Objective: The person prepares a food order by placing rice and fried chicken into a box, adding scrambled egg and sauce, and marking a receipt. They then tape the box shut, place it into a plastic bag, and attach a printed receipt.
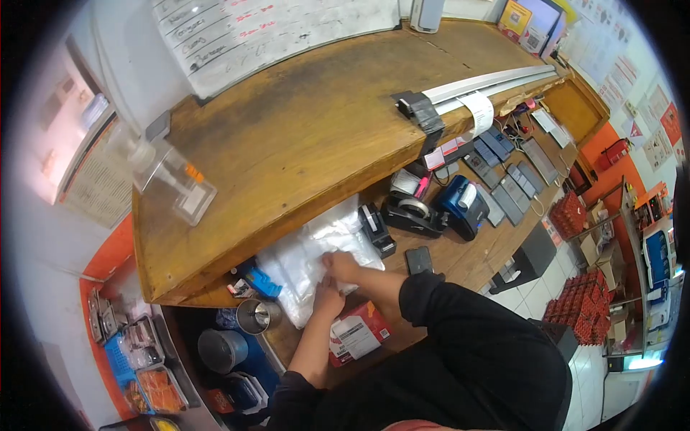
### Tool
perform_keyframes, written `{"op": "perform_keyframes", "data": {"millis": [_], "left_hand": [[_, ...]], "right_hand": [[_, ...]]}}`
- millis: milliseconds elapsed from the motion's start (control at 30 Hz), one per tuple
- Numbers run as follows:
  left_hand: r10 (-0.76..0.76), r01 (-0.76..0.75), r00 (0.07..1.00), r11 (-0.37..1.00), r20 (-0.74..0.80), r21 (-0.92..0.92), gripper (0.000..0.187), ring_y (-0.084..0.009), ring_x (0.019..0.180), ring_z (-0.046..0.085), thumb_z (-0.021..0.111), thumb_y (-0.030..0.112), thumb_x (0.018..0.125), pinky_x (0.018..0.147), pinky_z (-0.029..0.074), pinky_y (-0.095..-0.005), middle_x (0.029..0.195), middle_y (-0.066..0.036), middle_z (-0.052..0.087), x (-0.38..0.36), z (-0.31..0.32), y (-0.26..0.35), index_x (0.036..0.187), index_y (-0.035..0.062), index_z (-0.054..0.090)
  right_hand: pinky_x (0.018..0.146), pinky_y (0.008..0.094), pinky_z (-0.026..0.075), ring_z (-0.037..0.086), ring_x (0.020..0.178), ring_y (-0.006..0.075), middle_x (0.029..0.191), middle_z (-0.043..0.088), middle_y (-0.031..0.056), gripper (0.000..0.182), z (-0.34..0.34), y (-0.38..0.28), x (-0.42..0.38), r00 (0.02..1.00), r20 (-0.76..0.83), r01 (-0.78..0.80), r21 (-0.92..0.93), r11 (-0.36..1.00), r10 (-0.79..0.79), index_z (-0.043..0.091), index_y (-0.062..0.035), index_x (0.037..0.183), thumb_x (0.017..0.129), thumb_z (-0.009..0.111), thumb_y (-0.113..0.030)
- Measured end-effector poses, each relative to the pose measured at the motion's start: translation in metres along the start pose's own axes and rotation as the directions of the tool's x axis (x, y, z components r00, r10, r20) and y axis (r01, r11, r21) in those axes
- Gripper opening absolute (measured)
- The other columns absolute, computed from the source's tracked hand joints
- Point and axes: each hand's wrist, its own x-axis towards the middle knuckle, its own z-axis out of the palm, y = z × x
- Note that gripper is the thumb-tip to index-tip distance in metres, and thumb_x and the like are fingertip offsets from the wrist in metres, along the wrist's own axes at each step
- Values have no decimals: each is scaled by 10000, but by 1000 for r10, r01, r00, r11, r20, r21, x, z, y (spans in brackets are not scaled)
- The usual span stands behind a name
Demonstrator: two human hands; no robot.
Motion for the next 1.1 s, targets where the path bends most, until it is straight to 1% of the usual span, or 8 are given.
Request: {"op": "perform_keyframes", "data": {"millis": [200, 400, 467, 533, 733, 1033, 1067, 1100], "left_hand": [[-241, 318, 944, 850, 227, -421, 456, -292, 1154, 388, 494, 231, 825, 964, 313, -367, 1260, -188, 382, 11, -40, 17, 1212, 9, 400], [-380, 652, 753, 327, 537, -684, 492, -276, 1184, 365, 493, 281, 833, 984, 283, -404, 1284, -177, 363, -3, -68, 80, 1232, 15, 379], [-118, 279, 958, 155, 263, -948, 644, -256, 1192, 349, 448, 474, 836, 976, 292, -396, 1303, -152, 350, -19, -40, 85, 1280, 27, 315], [-24, 5, 999, -713, 31, -701, 796, -276, 1180, 355, 376, 636, 779, 978, 294, -404, 1299, -130, 358, -39, -75, 149, 1297, 39, 286], [-184, -96, 982, -664, 37, -742, 816, -287, 1175, 358, 338, 678, 757, 997, 271, -397, 1323, -112, 331, -46, -50, 211, 1307, 77, 289], [-87, 68, 996, 571, 22, -818, 734, -290, 1164, 366, 375, 608, 789, 979, 285, -447, 1251, -125, 407, -31, -53, 286, 1286, 71, 309], [-90, 67, 996, 573, 19, -817, 734, -290, 1164, 366, 375, 608, 789, 979, 285, -447, 1251, -125, 407, -32, -43, 295, 1286, 71, 309], [-49, 159, 986, -14, 159, -987, 747, -290, 1171, 358, 387, 617, 777, 970, 265, -497, 1251, -132, 408, -33, -33, 307, 1290, 81, 305]], "right_hand": [[676, 329, 422, 528, 659, 272, 709, 545, 186, 301, -112, -132, -99, 761, 344, 305, 558, 772, -550, 520, -1, 759, 873, 457, -273], [584, 215, 368, 435, 667, 42, 671, 475, -36, 303, -240, -96, -126, 979, 30, 128, 687, 715, -204, 471, -85, 663, 649, 758, -177], [589, 217, 402, 473, 650, 49, 710, 514, -20, 200, -227, -42, -132, 993, 117, -106, 732, 673, 30, 527, -75, 737, 737, 682, -202], [587, 228, 446, 520, 640, 64, 767, 555, 1, 209, -225, -3, -140, 960, 169, -242, 902, 357, 223, 568, -58, 897, 841, 546, -259], [572, 222, 465, 545, 672, 83, 847, 581, 19, 371, -276, 0, -202, 895, 434, -446, 874, 192, 102, 487, -48, 1137, 905, 403, -326], [377, 220, 439, 450, 502, 45, 591, 450, -25, 365, -355, 25, -215, 978, 186, -109, 841, 531, -93, 471, -54, 1165, 908, 365, -291], [377, 220, 439, 450, 502, 45, 591, 450, -25, 365, -349, 43, -214, 978, 186, -107, 841, 531, -97, 471, -54, 1165, 908, 365, -291], [400, 231, 466, 478, 523, 53, 622, 480, -15, 368, -333, 72, -208, 962, 249, -186, 896, 404, -111, 464, -46, 1168, 906, 370, -286]]}}
